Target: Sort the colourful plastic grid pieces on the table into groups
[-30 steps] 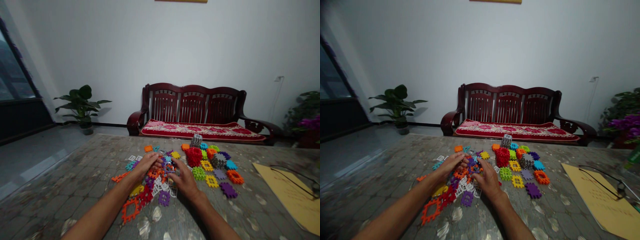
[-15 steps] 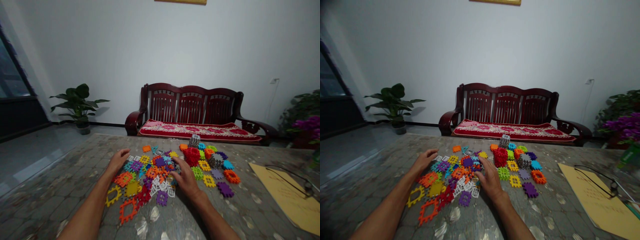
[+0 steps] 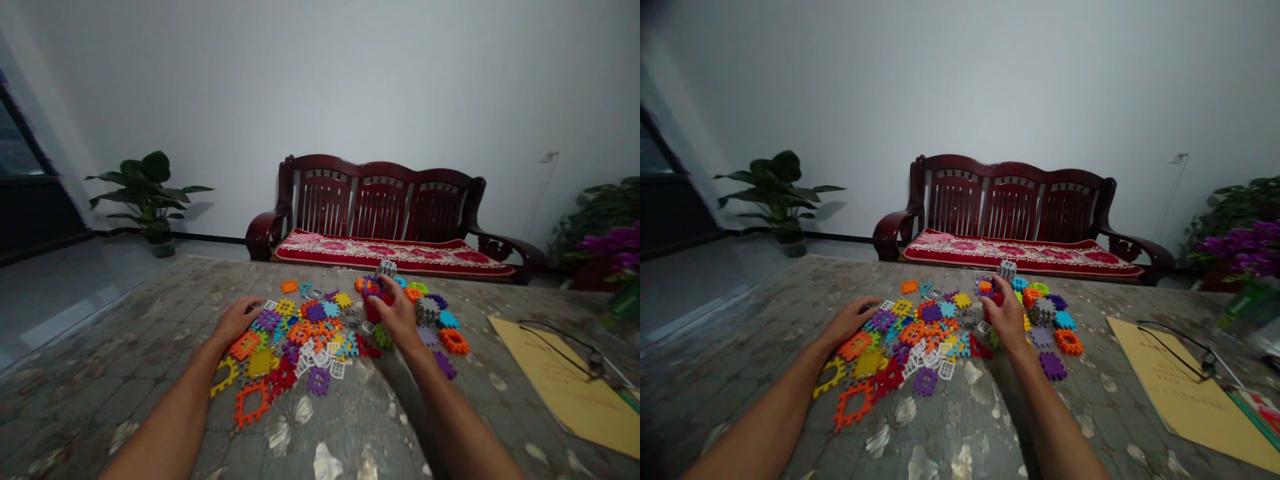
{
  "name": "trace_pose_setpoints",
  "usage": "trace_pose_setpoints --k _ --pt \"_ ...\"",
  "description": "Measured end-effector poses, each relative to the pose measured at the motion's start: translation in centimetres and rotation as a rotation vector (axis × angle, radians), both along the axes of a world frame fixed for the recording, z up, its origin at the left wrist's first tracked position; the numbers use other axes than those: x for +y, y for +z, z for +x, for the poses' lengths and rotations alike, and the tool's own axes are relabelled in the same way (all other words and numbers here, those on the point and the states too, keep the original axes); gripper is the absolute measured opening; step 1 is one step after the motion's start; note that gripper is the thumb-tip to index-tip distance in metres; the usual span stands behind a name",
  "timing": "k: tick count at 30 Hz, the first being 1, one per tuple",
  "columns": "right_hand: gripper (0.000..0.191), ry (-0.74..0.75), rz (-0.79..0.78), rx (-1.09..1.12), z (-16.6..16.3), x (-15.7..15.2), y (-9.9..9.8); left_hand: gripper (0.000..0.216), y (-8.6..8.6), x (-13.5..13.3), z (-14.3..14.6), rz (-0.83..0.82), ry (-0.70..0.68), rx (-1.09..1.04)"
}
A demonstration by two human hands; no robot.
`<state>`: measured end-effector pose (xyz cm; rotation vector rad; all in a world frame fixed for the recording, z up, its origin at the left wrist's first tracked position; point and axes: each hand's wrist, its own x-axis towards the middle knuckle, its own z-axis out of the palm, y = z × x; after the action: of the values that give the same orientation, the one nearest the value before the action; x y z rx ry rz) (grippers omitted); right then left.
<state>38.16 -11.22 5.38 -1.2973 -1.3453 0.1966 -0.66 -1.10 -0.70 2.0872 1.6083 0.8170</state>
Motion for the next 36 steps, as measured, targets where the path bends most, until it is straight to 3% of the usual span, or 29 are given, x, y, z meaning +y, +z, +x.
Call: trace_pose_setpoints --k 7,12,17,25,36 --pt "0.068 -0.132 0.016 0.039 9.8 1.5 2.1 0.04 -0.6 0.2 -0.1 0.019 0.011 0.055" --pt "0.075 -0.207 -0.075 0.003 18.5 2.1 1.3 0.04 -0.5 -0.1 0.0 0.047 0.018 0.042" --pt "0.073 -0.177 -0.255 -0.023 24.4 2.4 -0.3 0.041 0.0 -0.4 0.2 0.036 0.033 0.076" --pt "0.068 -0.069 -0.427 -0.012 27.5 3.5 -3.8 0.039 0.0 -0.3 0.1 0.037 0.035 0.048" --pt "0.072 -0.008 -0.502 -0.081 28.7 4.4 -4.8 0.039 0.9 -0.6 0.5 0.021 0.051 0.074"
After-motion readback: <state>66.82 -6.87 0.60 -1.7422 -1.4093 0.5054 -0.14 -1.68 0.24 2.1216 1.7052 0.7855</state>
